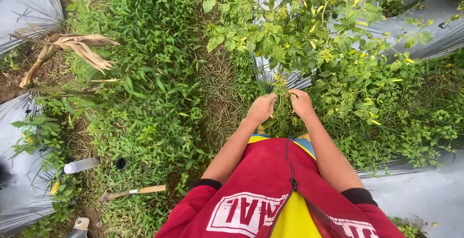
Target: The person stands in a garden and picks green chili peppers from a plant by hand. They reach into the foliage, grasp the peppers, and pull them off the stems, occasionally moving leaves aside to access more peppers.
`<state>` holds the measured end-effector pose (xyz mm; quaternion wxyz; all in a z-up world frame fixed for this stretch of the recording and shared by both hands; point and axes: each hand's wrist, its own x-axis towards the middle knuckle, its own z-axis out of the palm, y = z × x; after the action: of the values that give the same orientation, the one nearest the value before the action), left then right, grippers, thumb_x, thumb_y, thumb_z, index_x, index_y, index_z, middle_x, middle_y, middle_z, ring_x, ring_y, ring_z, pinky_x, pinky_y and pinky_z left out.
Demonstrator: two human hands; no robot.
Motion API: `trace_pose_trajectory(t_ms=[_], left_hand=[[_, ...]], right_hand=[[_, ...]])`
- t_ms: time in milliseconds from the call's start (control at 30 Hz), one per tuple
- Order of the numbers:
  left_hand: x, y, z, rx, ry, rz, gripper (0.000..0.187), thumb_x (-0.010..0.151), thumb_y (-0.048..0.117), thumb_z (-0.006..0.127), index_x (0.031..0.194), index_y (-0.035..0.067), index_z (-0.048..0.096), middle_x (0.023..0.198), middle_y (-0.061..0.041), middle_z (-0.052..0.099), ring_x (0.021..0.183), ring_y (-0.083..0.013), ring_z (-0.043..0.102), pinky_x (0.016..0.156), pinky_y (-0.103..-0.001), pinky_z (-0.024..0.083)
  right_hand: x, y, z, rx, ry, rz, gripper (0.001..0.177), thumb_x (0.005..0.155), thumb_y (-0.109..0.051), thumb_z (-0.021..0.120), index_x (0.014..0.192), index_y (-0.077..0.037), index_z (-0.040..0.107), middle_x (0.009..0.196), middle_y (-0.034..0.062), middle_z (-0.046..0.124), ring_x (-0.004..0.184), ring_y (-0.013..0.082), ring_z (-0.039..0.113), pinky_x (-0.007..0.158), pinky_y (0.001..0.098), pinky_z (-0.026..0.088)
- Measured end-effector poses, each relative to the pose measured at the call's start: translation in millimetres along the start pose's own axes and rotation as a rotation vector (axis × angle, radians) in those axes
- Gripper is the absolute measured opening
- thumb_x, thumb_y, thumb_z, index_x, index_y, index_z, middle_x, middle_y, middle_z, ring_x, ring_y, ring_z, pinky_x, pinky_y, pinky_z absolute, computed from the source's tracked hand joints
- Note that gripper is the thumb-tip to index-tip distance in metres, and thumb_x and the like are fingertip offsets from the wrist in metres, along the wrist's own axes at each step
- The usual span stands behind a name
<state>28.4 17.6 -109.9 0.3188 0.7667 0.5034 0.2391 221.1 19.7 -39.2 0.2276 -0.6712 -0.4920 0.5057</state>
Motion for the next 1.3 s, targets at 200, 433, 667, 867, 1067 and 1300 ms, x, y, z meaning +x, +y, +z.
trace_pose_trajectory(t_ms=[200,433,667,867,1067,1300], left_hand=[[9.7,4.3,10.4,-0.16,0.069,-0.013,0.017,0.104,0.012,0.05,0.096,0.01,0.065,0.081,-0.013,0.072,0.08,-0.0362,0.074,0.068,-0.045,0.061],[10.2,9.8,-8.8,-0.312,-0.012,-0.229,0.018,0.103,0.008,0.052,0.098,0.006,0.069,0.081,-0.011,0.077,0.081,-0.0331,0.074,0.079,-0.045,0.059],[39.5,32.1,-13.2,-0.523,-0.161,-0.418,0.026,0.102,0.022,0.049,0.104,0.01,0.072,0.084,-0.005,0.077,0.081,-0.021,0.073,0.08,-0.04,0.058],[76.3,42.3,-14.0,-0.722,-0.082,-0.44,0.031,0.102,0.014,0.044,0.108,-0.003,0.069,0.083,-0.017,0.07,0.079,-0.0233,0.07,0.061,-0.033,0.064],[83.5,65.2,-21.9,-0.678,-0.068,-0.351,0.03,0.103,0.011,0.044,0.102,0.0,0.072,0.082,-0.016,0.071,0.078,-0.0245,0.071,0.067,-0.039,0.063],[86.1,73.9,-22.1,-0.692,-0.158,-0.406,0.041,0.107,0.013,0.055,0.138,-0.013,0.058,0.114,-0.023,0.076,0.099,-0.0259,0.077,0.077,-0.033,0.069]], right_hand=[[58.1,83.4,22.9,0.109,0.143,-0.166,0.031,0.1,0.0,0.047,0.081,-0.006,0.071,0.085,0.0117,0.064,0.085,0.0219,0.059,0.078,0.0459,0.051],[-40.5,-55.2,-35.3,0.427,0.046,0.014,0.047,0.11,0.001,0.032,0.151,-0.012,0.05,0.124,0.0246,0.054,0.089,0.0169,0.055,0.07,0.0271,0.05],[-57.1,-0.3,-31.0,0.483,0.051,0.083,0.037,0.109,-0.003,0.045,0.144,-0.005,0.058,0.137,0.0196,0.062,0.091,0.013,0.058,0.082,0.0318,0.052],[-80.3,-10.6,-26.9,0.506,0.028,0.129,0.043,0.11,-0.001,0.035,0.149,-0.004,0.053,0.156,0.0304,0.039,0.15,0.0546,0.031,0.122,0.0723,0.032],[-72.0,12.3,-8.9,0.708,0.013,0.023,0.032,0.113,-0.006,0.043,0.142,0.004,0.052,0.133,0.0316,0.057,0.116,0.0379,0.066,0.098,0.0542,0.058],[-55.5,36.1,-35.8,0.74,0.607,0.015,0.023,0.108,0.0,0.043,0.119,-0.01,0.061,0.113,0.0088,0.061,0.083,0.0073,0.061,0.07,0.0199,0.052]])
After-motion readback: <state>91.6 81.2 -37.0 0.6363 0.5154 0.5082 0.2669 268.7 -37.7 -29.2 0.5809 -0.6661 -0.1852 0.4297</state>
